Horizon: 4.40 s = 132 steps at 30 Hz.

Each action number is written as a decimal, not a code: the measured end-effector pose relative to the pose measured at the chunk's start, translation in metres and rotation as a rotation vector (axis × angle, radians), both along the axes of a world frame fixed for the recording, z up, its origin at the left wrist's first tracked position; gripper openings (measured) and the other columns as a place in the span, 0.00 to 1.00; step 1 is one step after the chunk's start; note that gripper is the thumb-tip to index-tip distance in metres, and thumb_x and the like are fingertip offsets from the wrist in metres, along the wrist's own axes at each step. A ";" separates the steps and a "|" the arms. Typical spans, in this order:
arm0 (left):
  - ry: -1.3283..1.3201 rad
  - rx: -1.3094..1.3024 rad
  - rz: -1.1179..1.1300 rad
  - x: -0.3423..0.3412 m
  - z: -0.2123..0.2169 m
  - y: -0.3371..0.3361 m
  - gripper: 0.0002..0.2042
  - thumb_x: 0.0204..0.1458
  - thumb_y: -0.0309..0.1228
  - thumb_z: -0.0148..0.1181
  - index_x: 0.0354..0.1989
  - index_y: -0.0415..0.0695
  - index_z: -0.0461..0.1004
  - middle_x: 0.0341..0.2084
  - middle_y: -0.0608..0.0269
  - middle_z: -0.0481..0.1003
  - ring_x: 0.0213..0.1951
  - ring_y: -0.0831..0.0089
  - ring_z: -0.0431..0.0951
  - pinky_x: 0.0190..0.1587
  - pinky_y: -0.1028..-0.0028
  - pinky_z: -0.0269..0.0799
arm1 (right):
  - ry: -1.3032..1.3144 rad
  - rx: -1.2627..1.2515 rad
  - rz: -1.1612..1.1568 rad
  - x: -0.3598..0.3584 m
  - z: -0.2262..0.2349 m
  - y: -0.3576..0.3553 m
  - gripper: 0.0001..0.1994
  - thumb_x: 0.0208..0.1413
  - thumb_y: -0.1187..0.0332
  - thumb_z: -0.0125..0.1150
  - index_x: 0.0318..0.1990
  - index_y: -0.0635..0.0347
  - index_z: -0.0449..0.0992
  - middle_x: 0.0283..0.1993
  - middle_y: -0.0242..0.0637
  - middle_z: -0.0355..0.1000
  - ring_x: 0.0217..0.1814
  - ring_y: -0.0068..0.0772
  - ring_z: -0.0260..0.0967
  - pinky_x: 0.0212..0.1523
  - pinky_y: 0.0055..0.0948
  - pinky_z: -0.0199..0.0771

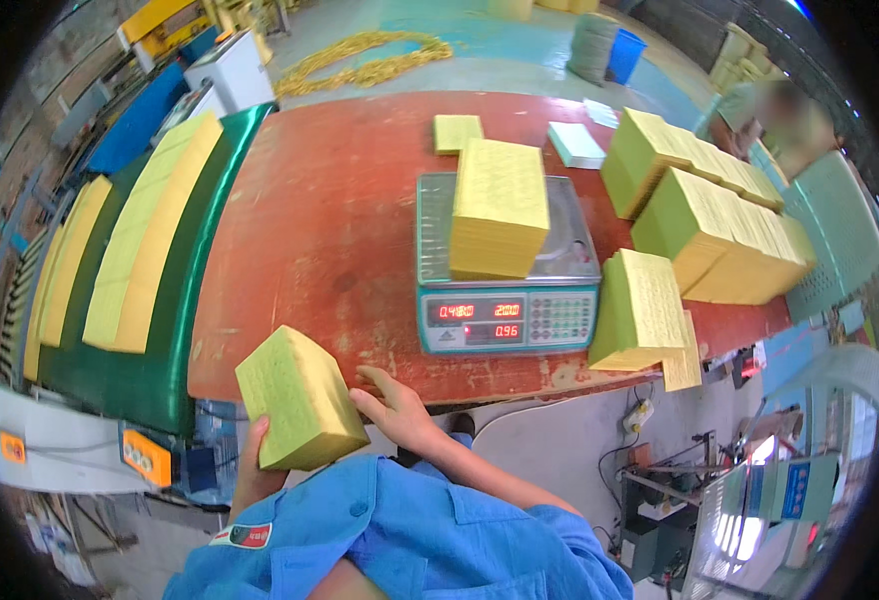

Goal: The recorder weighs stacks of yellow paper or foam sheets on a digital scale and kemudian stacks them on a nearby table.

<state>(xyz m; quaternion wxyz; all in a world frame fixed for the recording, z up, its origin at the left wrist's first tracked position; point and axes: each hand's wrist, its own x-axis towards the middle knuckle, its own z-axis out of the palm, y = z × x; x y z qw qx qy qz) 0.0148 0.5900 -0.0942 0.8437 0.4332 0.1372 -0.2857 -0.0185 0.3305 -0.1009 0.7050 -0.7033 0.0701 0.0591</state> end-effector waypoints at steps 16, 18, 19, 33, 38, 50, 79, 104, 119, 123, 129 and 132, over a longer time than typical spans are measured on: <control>-0.538 0.020 -0.679 0.187 0.213 -0.320 0.31 0.51 0.51 0.63 0.60 0.47 0.67 0.52 0.59 0.72 0.53 0.66 0.73 0.55 0.63 0.68 | -0.246 0.249 -0.471 0.083 0.163 -0.261 0.19 0.64 0.57 0.54 0.51 0.65 0.74 0.41 0.33 0.75 0.36 0.26 0.72 0.37 0.28 0.73; -0.492 0.069 -0.698 0.197 0.204 -0.337 0.32 0.49 0.53 0.64 0.59 0.48 0.68 0.52 0.60 0.72 0.53 0.66 0.72 0.54 0.62 0.67 | -0.162 0.254 -0.530 0.090 0.156 -0.272 0.17 0.65 0.58 0.53 0.48 0.64 0.75 0.39 0.32 0.76 0.35 0.24 0.72 0.37 0.27 0.73; -0.500 0.076 -0.688 0.202 0.199 -0.343 0.33 0.49 0.54 0.64 0.60 0.48 0.67 0.53 0.60 0.71 0.55 0.65 0.70 0.54 0.60 0.66 | -0.163 0.257 -0.527 0.093 0.152 -0.277 0.17 0.65 0.58 0.53 0.48 0.64 0.75 0.39 0.32 0.76 0.35 0.24 0.72 0.37 0.27 0.73; -0.590 0.345 -0.732 0.199 0.188 -0.353 0.42 0.44 0.64 0.60 0.63 0.48 0.66 0.58 0.53 0.68 0.60 0.58 0.66 0.59 0.49 0.62 | -0.156 0.201 -0.546 0.096 0.120 -0.289 0.15 0.61 0.59 0.56 0.45 0.61 0.78 0.35 0.28 0.72 0.31 0.21 0.67 0.33 0.22 0.64; -0.568 0.278 -0.691 0.195 0.186 -0.350 0.32 0.46 0.60 0.63 0.54 0.51 0.73 0.45 0.63 0.75 0.44 0.71 0.72 0.39 0.69 0.64 | -0.167 0.144 -0.561 0.094 0.122 -0.283 0.15 0.62 0.59 0.55 0.45 0.62 0.78 0.35 0.28 0.72 0.31 0.20 0.67 0.33 0.22 0.64; -0.675 0.417 -0.552 0.180 0.179 -0.355 0.27 0.49 0.64 0.56 0.45 0.55 0.75 0.25 0.71 0.70 0.24 0.79 0.61 0.29 0.74 0.58 | -0.191 0.067 -0.623 0.091 0.112 -0.282 0.16 0.61 0.61 0.53 0.46 0.63 0.80 0.36 0.29 0.73 0.33 0.20 0.67 0.33 0.23 0.64; -0.413 -0.128 -0.268 0.197 0.064 -0.420 0.31 0.61 0.57 0.46 0.65 0.49 0.61 0.54 0.65 0.69 0.55 0.72 0.70 0.55 0.68 0.69 | -0.343 0.408 -0.590 0.158 0.044 -0.309 0.27 0.64 0.48 0.51 0.57 0.63 0.70 0.52 0.38 0.71 0.48 0.28 0.71 0.46 0.30 0.74; -0.255 0.492 0.029 -0.040 -0.030 -0.074 0.12 0.61 0.35 0.52 0.45 0.39 0.73 0.38 0.55 0.78 0.40 0.69 0.79 0.43 0.70 0.73 | -0.036 0.352 -0.740 -0.191 -0.034 -0.067 0.10 0.64 0.74 0.50 0.44 0.68 0.78 0.43 0.40 0.77 0.44 0.30 0.76 0.49 0.29 0.75; -0.289 0.363 -0.128 -0.075 -0.027 -0.121 0.13 0.63 0.36 0.49 0.45 0.40 0.73 0.38 0.54 0.79 0.40 0.68 0.79 0.42 0.69 0.74 | -0.068 0.236 -0.689 -0.235 -0.027 -0.094 0.09 0.63 0.75 0.50 0.44 0.67 0.78 0.41 0.37 0.77 0.44 0.26 0.74 0.48 0.27 0.73; -0.318 0.394 -0.131 -0.084 -0.017 -0.165 0.13 0.63 0.36 0.49 0.45 0.40 0.74 0.39 0.54 0.79 0.40 0.68 0.80 0.42 0.70 0.74 | -0.073 0.230 -0.683 -0.254 -0.022 -0.128 0.10 0.63 0.75 0.50 0.44 0.68 0.78 0.41 0.38 0.77 0.44 0.26 0.74 0.49 0.27 0.73; -0.354 0.333 -0.228 -0.128 -0.003 -0.258 0.12 0.64 0.34 0.50 0.45 0.39 0.74 0.39 0.55 0.79 0.41 0.69 0.79 0.44 0.70 0.75 | -0.022 0.170 -0.727 -0.304 -0.023 -0.211 0.10 0.62 0.74 0.50 0.44 0.68 0.77 0.41 0.40 0.77 0.44 0.31 0.75 0.48 0.29 0.74; -0.396 0.334 -0.251 -0.137 0.009 -0.288 0.10 0.63 0.32 0.50 0.45 0.39 0.75 0.39 0.56 0.79 0.41 0.70 0.79 0.45 0.71 0.75 | -0.001 0.140 -0.691 -0.323 -0.028 -0.251 0.10 0.62 0.75 0.50 0.43 0.67 0.78 0.41 0.39 0.77 0.44 0.29 0.74 0.48 0.28 0.73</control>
